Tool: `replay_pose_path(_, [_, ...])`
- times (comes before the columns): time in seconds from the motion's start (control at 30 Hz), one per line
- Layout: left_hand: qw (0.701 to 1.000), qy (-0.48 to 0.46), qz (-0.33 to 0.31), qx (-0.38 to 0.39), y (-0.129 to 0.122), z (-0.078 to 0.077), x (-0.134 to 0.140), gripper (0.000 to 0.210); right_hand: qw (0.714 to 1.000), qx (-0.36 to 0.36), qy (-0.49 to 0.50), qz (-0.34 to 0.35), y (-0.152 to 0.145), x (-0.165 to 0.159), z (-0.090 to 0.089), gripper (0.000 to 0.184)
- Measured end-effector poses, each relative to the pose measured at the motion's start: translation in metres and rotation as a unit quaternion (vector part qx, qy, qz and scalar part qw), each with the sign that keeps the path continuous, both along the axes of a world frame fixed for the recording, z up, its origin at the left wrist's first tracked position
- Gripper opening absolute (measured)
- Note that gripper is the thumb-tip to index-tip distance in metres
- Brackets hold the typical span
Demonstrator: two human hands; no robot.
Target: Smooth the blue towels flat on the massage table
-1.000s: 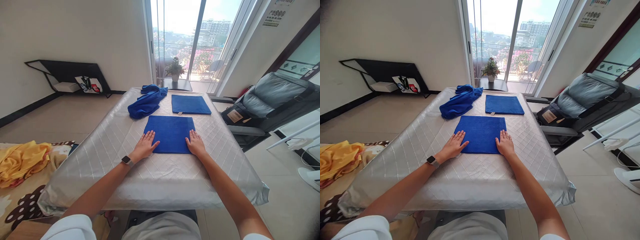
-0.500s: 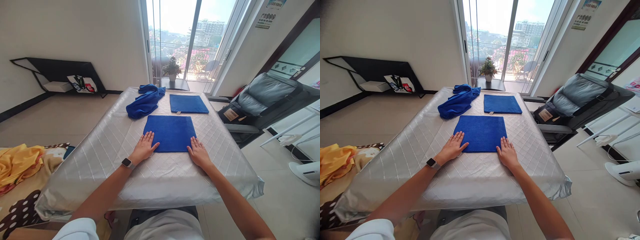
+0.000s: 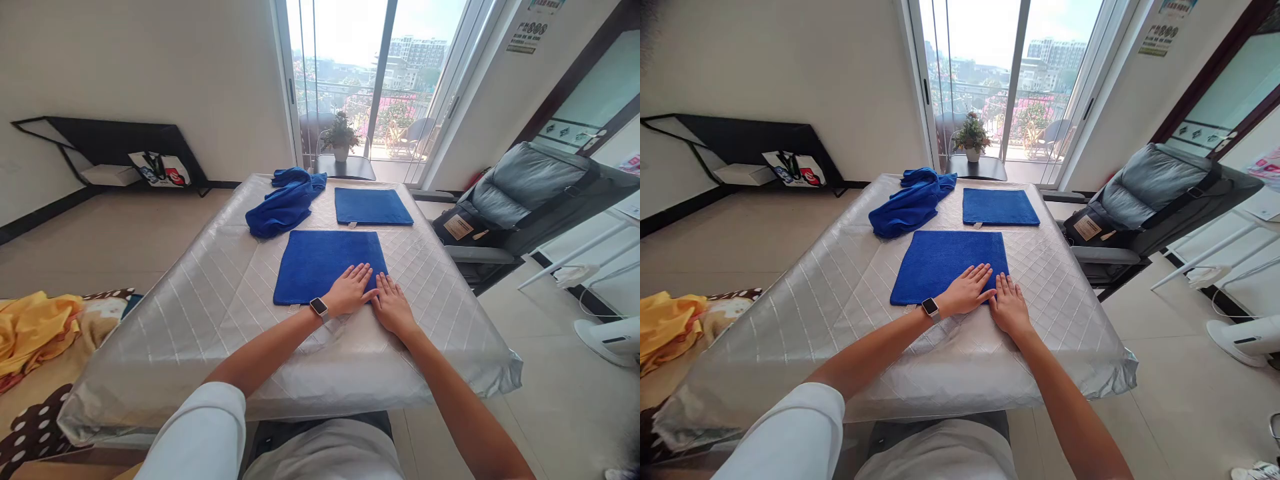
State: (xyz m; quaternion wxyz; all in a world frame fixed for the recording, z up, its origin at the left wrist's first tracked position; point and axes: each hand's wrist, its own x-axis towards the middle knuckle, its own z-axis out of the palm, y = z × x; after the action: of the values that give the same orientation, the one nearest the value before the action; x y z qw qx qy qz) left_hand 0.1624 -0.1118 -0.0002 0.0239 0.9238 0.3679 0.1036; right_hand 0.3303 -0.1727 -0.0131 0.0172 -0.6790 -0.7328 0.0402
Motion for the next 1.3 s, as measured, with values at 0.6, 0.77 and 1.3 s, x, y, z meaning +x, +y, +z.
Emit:
replay_pose_path(0.6, [0.989, 0.039, 0.142, -0.027, -0.028, -0.018, -0.138, 0.072, 1.0, -0.025, 0.012, -0.007, 0.001, 0.0, 0.003, 0.068])
replay_pose_path(0.77, [0.98, 0.043, 0.193, -0.029, -0.032, -0.022, -0.156, 0.071, 1.0, -0.026, 0.008, -0.008, 0.002, 0.0, 0.004, 0.068])
replay_pose_path(1.3, [0.978, 0.037, 0.202, -0.027, -0.036, -0.023, -0.152, 0.071, 1.0, -0.022, 0.009, -0.018, 0.084, -0.013, 0.041, 0.067])
